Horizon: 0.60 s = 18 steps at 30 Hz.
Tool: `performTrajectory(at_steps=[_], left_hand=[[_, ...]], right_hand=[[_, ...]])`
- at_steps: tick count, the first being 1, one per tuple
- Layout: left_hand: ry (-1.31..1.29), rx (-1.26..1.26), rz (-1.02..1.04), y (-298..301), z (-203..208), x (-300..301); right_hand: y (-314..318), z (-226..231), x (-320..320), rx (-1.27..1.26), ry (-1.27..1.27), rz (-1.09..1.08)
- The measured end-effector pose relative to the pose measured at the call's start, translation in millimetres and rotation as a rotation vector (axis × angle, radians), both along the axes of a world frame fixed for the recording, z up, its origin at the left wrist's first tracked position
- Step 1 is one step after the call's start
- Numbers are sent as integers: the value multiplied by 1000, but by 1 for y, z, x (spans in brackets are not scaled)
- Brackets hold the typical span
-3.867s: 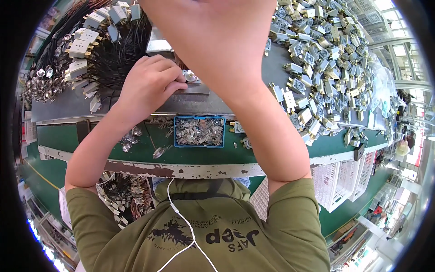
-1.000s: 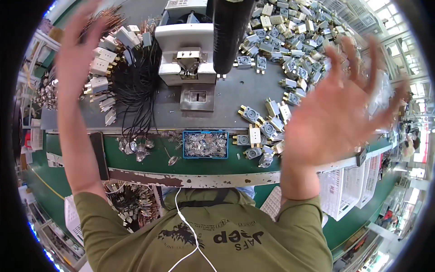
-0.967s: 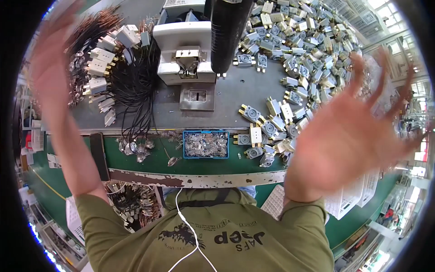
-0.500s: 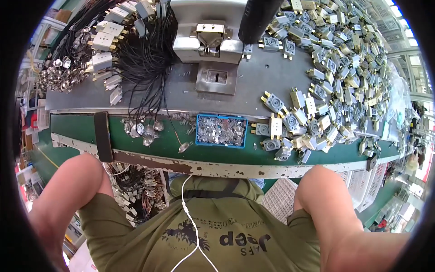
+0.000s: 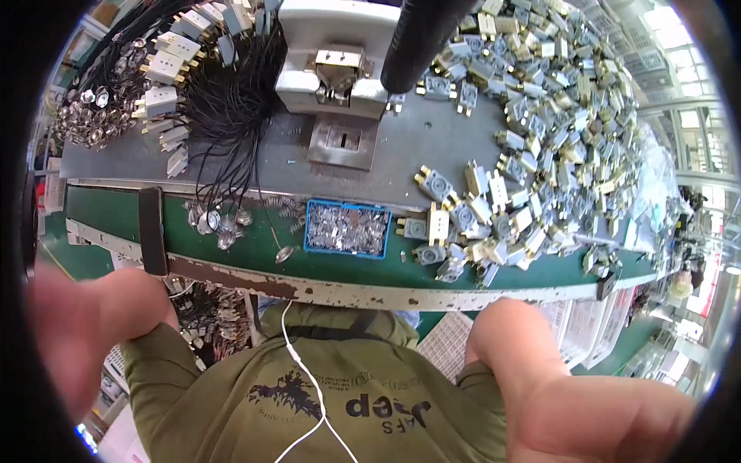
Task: Assembling small electronic units by connecting wire harnesses to metal housings using a power screwdriver on an assembly line.
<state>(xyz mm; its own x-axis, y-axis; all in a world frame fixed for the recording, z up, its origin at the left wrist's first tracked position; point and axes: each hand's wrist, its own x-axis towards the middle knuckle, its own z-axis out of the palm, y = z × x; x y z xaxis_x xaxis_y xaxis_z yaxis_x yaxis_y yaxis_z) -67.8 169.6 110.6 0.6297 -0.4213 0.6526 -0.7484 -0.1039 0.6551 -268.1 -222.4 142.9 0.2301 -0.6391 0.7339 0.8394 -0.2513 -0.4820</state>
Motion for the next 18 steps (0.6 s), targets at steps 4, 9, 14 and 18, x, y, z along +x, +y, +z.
performTrajectory(at_steps=[4,9,14,18], left_hand=[[-3,179,-61,-122,-9,35],[-227,906,-35,-114,-95,54],[-390,1042,-7,-138,-121,60],[-471,988,21,-141,-123,61]], right_hand=[[-1,-14,28,-4,-44,-46],[-29,-63,129,-641,958,-382],[-82,-143,151,-943,1422,-419],[-80,-148,154,-1020,1605,-319]])
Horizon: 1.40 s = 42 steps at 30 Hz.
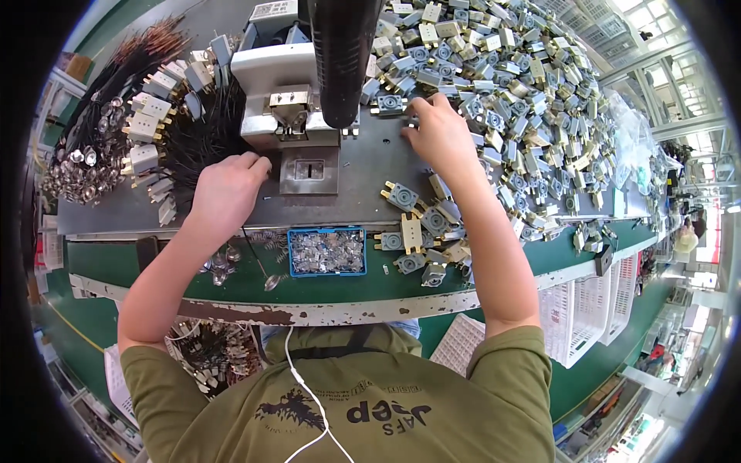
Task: Assembling small electronic units by connecting wire harnesses to metal housings using a power screwdriver on an assembly line.
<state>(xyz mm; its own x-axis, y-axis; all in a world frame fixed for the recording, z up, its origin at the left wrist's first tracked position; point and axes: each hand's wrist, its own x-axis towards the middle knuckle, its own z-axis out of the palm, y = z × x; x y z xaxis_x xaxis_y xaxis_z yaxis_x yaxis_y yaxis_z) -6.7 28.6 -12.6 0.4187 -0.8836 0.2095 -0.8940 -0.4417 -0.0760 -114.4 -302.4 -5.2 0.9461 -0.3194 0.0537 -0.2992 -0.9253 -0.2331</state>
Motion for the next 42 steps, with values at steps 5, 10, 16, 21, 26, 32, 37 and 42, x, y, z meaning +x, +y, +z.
performTrajectory(at_steps=[5,10,16,21,26,32,37,42], left_hand=[[220,-61,9,10,11,-1],[428,-303,22,20,56,4],[529,-462,169,45,77,1],[663,-557,185,55,67,-5],[750,-482,160,45,68,-3],[651,-452,123,47,65,1],[709,-542,216,56,73,1],[602,-565,139,47,70,6]], right_hand=[[-1,11,-10,-67,124,159],[-21,-4,-11,-112,-171,320],[-16,0,-31,-80,-78,269],[73,42,-41,-7,-318,434],[117,5,-5,98,-289,532],[116,2,-8,9,-316,557],[161,29,-41,359,-268,707],[207,-1,-62,263,49,922]])
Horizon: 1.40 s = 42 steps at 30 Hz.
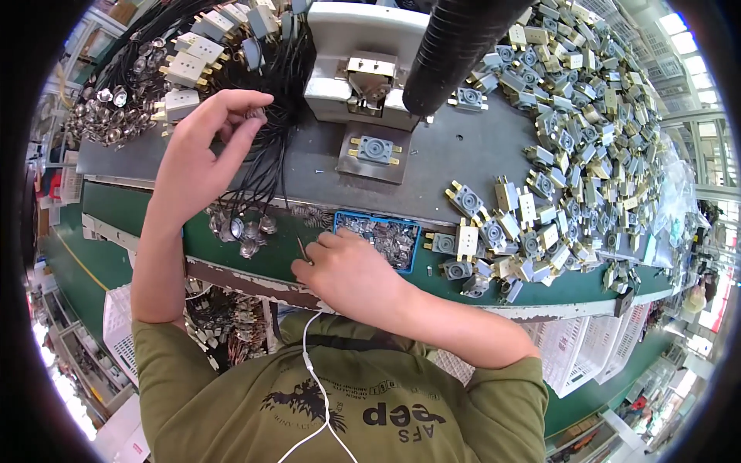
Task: Assembling small electronic units by connecting wire harnesses to metal housings using a power screwdriver on an assembly line.
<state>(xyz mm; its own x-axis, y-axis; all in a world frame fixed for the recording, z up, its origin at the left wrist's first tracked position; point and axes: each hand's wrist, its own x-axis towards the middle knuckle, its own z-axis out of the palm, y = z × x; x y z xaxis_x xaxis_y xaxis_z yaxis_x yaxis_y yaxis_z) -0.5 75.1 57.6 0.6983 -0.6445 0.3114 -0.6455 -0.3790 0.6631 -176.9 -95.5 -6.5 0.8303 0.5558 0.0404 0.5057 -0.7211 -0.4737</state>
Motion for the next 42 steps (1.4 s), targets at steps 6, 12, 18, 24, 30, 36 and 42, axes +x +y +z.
performTrajectory(at_steps=[6,12,18,24,30,36,42], left_hand=[[-234,38,-99,-4,-18,-3],[-526,65,-247,-19,-52,33],[-483,40,-216,-21,-54,45],[-406,-25,-273,-26,-31,15],[-345,16,-420,-75,-40,-1],[-278,152,-407,-81,-54,1],[-325,146,-404,-84,-53,-3]], right_hand=[[-48,51,20,63,-166,-365],[-63,55,46,17,367,-384],[-60,33,-17,865,946,-750],[-78,46,-3,-30,-75,-456],[-82,21,-15,176,29,-606],[-76,17,-23,483,123,-640],[-80,20,-30,529,120,-600]])
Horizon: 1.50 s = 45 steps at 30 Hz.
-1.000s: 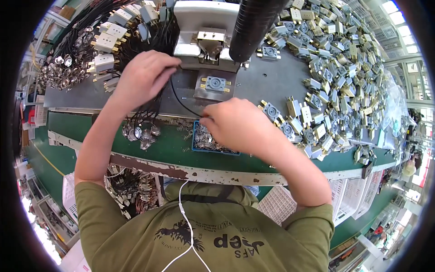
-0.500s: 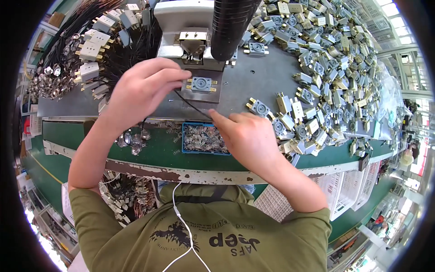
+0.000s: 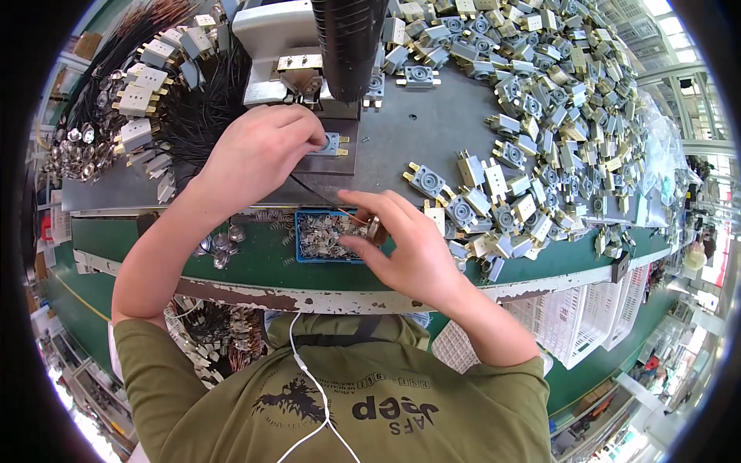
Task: Assembling small electronic units by connecting wire harnesses to metal housings using a power screwdriver on an assembly line.
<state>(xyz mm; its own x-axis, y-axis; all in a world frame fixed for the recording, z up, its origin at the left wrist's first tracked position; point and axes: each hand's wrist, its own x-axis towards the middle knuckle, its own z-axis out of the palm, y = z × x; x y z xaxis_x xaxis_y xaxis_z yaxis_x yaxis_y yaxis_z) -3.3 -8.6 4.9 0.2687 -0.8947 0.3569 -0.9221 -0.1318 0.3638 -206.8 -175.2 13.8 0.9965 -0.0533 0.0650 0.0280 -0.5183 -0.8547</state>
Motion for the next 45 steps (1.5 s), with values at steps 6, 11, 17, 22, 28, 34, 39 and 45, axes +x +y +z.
performTrajectory(at_steps=[6,11,17,22,28,34,39,45], left_hand=[[-4,-27,18,-1,8,-4],[119,45,-157,23,24,-15],[156,131,-163,34,28,-1],[168,73,-146,38,41,5],[168,58,-115,39,41,7],[193,-6,-56,41,35,0],[190,54,-220,49,35,8],[407,-118,-94,44,10,-12]], right_hand=[[-2,-1,-10,200,0,-50],[-7,3,-9,155,7,-131],[-15,-10,25,617,295,-86],[-12,-20,39,948,380,44],[-8,-19,46,959,328,-26],[12,-9,38,490,104,-290],[-6,19,38,-427,-105,158],[24,5,58,762,-199,-115]])
